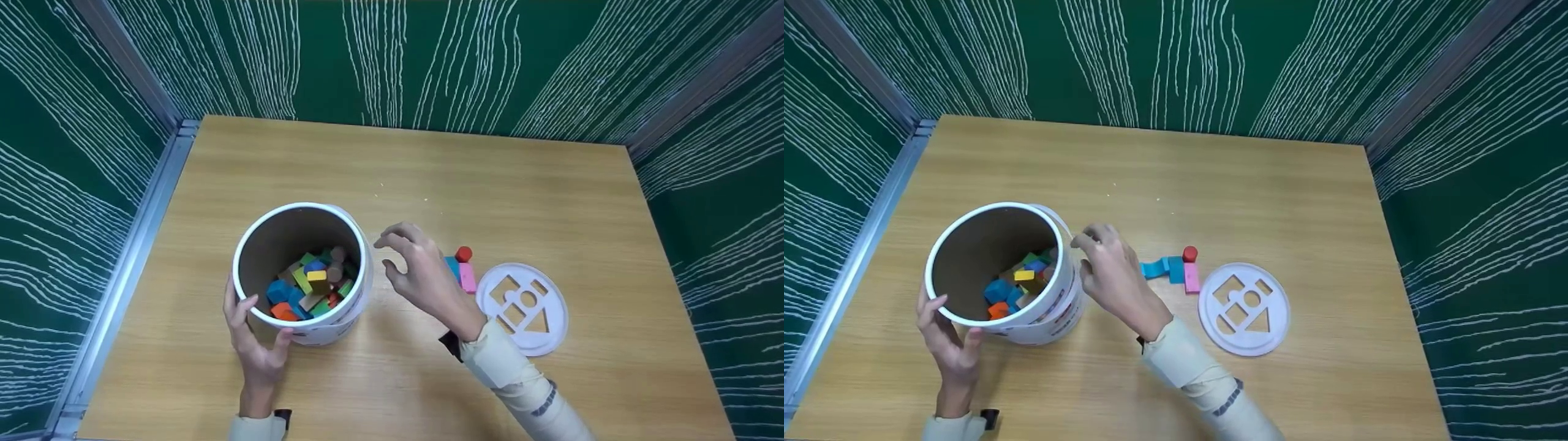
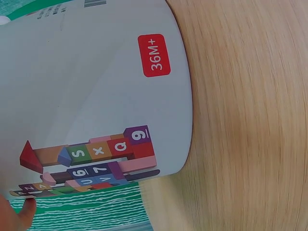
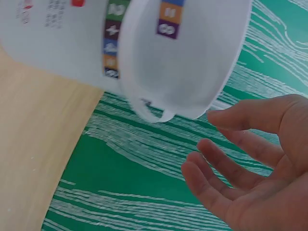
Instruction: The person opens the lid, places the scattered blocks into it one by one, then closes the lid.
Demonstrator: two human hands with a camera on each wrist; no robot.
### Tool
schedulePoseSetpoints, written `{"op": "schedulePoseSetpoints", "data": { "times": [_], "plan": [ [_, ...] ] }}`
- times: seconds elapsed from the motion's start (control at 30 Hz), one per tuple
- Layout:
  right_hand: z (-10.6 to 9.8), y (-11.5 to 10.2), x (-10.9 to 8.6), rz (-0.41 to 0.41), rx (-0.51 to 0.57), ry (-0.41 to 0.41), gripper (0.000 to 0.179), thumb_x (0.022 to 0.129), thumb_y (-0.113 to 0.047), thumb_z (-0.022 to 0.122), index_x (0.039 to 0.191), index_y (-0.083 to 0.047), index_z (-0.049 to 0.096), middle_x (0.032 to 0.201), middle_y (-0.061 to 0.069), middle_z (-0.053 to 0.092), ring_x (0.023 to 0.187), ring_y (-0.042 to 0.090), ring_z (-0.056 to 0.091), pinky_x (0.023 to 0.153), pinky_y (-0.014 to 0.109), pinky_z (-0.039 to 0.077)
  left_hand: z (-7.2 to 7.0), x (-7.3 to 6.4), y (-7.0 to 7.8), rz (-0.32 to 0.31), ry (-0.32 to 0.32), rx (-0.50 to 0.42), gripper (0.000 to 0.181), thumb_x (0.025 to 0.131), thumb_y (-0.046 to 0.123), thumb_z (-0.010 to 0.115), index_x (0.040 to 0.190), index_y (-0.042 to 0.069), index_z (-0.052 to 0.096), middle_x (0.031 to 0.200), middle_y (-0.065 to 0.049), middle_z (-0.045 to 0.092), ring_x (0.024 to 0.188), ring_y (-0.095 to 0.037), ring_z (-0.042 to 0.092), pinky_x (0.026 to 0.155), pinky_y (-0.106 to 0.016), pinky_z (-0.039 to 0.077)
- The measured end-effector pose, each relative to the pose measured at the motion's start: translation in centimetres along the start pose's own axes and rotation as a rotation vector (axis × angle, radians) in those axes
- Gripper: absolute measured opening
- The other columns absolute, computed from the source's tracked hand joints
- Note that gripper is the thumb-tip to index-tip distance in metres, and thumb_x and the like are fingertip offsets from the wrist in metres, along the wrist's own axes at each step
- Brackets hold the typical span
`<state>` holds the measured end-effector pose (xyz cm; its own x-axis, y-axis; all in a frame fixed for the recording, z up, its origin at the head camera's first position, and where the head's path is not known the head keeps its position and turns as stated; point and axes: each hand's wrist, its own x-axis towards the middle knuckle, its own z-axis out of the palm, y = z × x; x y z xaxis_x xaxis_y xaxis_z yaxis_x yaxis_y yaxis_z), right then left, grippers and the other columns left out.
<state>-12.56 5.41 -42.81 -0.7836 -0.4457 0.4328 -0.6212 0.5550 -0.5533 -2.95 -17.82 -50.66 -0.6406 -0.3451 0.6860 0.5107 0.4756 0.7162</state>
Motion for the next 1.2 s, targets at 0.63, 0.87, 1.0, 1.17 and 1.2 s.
{"op": "schedulePoseSetpoints", "data": {
  "times": [0.63, 0.87, 1.0, 1.17, 1.2],
  "plan": [
    [2.1, 6.2, -2.2, 0.275, -0.071, -0.118, 0.029, 0.073, 0.006, 0.071, 0.101, -0.003, 0.068, 0.108, 0.015, 0.058, 0.099, 0.032, 0.055, 0.075, 0.039, 0.054, 0.0, 0.2, -0.4, 0.016, 0.006, -0.034, 0.068, 0.086, 0.051, 0.061, 0.114, -0.007, 0.039, 0.139, -0.038, 0.026, 0.133, -0.033, 0.028, 0.109, -0.038, 0.03],
    [3.3, 8.0, -3.0, 0.308, -0.087, -0.142, 0.027, 0.073, 0.007, 0.07, 0.099, -0.002, 0.069, 0.105, 0.016, 0.06, 0.099, 0.034, 0.056, 0.079, 0.042, 0.053, 0.0, 0.2, -0.5, 0.035, 0.021, -0.04, 0.068, 0.085, 0.05, 0.061, 0.113, -0.008, 0.039, 0.138, -0.038, 0.027, 0.132, -0.034, 0.029, 0.109, -0.037, 0.031],
    [4.0, 9.0, -3.4, 0.328, -0.095, -0.155, 0.025, 0.074, 0.007, 0.07, 0.097, 0.0, 0.069, 0.104, 0.016, 0.061, 0.1, 0.035, 0.056, 0.085, 0.046, 0.049, 0.1, 0.1, -0.5, 0.044, 0.024, -0.035, 0.068, 0.086, 0.05, 0.061, 0.112, -0.009, 0.04, 0.138, -0.038, 0.027, 0.132, -0.034, 0.029, 0.109, -0.037, 0.031],
    [4.9, 10.3, -3.9, 0.367, -0.109, -0.195, 0.022, 0.077, 0.008, 0.067, 0.098, 0.001, 0.069, 0.102, 0.015, 0.062, 0.094, 0.032, 0.058, 0.075, 0.04, 0.054, 0.0, 0.0, -0.3, 0.042, 0.016, -0.022, 0.067, 0.086, 0.05, 0.06, 0.113, -0.009, 0.04, 0.137, -0.04, 0.027, 0.132, -0.035, 0.029, 0.109, -0.039, 0.031],
    [5.0, 10.5, -4.0, 0.367, -0.112, -0.201, 0.022, 0.078, 0.008, 0.065, 0.098, 0.001, 0.069, 0.101, 0.015, 0.063, 0.091, 0.031, 0.059, 0.072, 0.038, 0.054, 0.0, 0.0, -0.3, 0.038, 0.013, -0.019, 0.068, 0.086, 0.05, 0.06, 0.113, -0.009, 0.04, 0.137, -0.04, 0.027, 0.132, -0.034, 0.029, 0.109, -0.039, 0.031]
  ]
}}
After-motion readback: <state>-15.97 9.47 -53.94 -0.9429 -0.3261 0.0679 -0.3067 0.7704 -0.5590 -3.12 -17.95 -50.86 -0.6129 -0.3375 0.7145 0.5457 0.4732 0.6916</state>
